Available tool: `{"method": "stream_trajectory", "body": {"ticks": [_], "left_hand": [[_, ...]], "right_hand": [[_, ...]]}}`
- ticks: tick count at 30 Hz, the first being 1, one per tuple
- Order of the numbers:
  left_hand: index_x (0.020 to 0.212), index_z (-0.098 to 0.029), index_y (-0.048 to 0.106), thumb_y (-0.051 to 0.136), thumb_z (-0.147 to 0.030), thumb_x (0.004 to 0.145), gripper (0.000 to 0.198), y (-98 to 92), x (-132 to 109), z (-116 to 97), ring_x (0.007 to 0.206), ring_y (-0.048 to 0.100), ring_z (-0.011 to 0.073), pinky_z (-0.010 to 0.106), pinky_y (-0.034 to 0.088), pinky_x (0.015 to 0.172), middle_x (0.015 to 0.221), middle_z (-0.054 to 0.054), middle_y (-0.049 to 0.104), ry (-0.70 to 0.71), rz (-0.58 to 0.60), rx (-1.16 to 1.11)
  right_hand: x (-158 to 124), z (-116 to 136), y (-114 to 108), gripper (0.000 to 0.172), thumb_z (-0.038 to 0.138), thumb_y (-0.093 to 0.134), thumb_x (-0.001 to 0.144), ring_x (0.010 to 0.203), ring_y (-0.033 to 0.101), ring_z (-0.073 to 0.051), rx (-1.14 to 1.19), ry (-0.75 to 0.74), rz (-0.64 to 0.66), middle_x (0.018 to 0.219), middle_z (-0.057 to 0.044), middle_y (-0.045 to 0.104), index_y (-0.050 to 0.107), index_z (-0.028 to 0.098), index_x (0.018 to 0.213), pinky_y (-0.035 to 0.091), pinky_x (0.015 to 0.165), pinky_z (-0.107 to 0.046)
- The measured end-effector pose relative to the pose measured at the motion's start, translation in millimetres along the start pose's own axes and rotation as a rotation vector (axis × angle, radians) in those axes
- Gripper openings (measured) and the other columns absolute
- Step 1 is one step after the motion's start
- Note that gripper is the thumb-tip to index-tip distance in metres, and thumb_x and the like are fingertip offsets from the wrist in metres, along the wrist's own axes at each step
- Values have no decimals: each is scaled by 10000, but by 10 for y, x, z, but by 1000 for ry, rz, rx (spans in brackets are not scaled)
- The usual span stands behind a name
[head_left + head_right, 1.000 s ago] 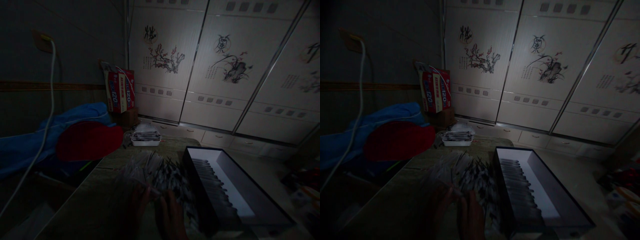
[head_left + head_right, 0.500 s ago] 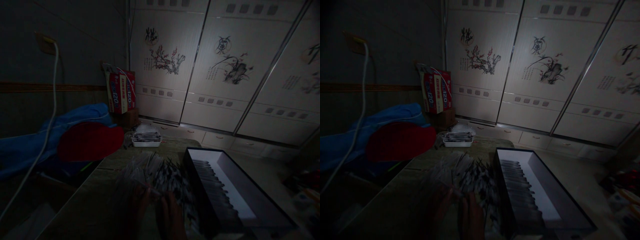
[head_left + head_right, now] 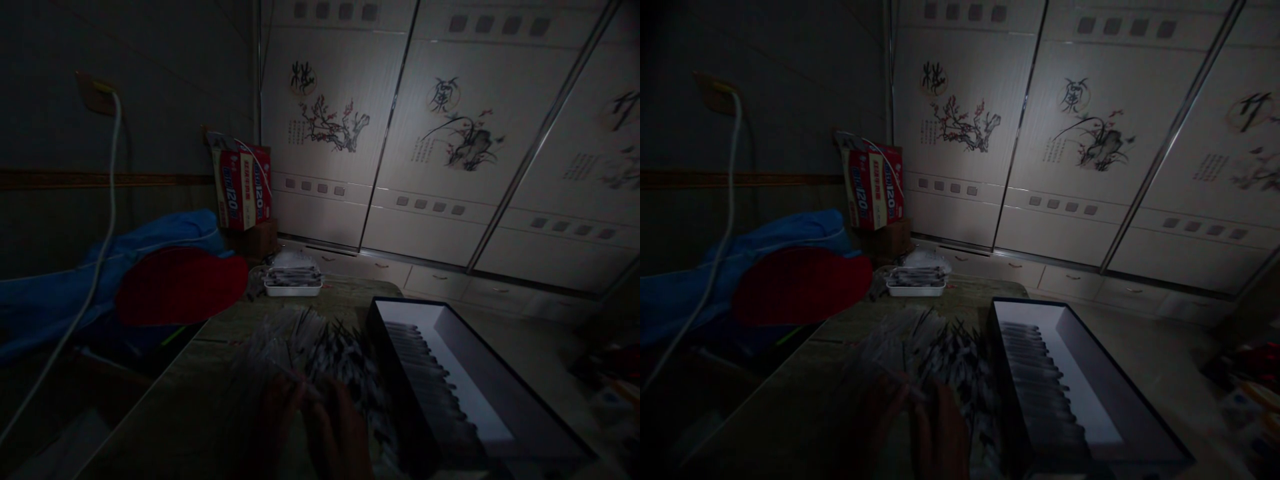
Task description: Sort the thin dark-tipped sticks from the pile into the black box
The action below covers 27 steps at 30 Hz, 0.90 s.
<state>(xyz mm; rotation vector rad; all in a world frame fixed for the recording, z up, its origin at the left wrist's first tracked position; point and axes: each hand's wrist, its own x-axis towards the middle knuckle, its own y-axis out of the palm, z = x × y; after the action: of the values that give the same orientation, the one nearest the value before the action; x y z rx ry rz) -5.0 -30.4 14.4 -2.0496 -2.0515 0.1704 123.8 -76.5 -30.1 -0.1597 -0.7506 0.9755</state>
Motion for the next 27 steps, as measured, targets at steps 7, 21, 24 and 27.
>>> {"method": "stream_trajectory", "body": {"ticks": [7,21,24,27], "left_hand": [[1001,-174,630,548,-374,764,321,155,-12,23,989,684,258,370,554,853,1081,135,719,-4,52,-97],[1134,-114,664,460,-151,794,398,561,525,40,1201,558,373,492,410,1038,1264,219,635,403,188,744],[1078,-156,686,451,-129,778,382,578,541,112,1188,569,357,484,404,1045,1223,188,665,403,175,705],[1034,-199,690,459,-129,767,360,573,534,129,1206,554,346,481,380,1061,1225,159,668,401,152,624]], "right_hand": [[72,-215,-10,408,448,340,974,995,660,-232,33,-6,-107,1074,-128,693,648,203,1082,515,837,-345],[227,19,-197,408,487,347,953,984,651,-239,159,229,-197,1079,-140,675,532,173,1137,487,793,-323],[217,-17,-178,443,500,329,954,1013,644,-243,134,232,-174,1113,-145,667,529,171,1173,489,813,-332],[205,-104,-164,441,525,341,943,923,669,-252,78,224,-205,1031,-136,691,572,187,1109,504,750,-339]]}}
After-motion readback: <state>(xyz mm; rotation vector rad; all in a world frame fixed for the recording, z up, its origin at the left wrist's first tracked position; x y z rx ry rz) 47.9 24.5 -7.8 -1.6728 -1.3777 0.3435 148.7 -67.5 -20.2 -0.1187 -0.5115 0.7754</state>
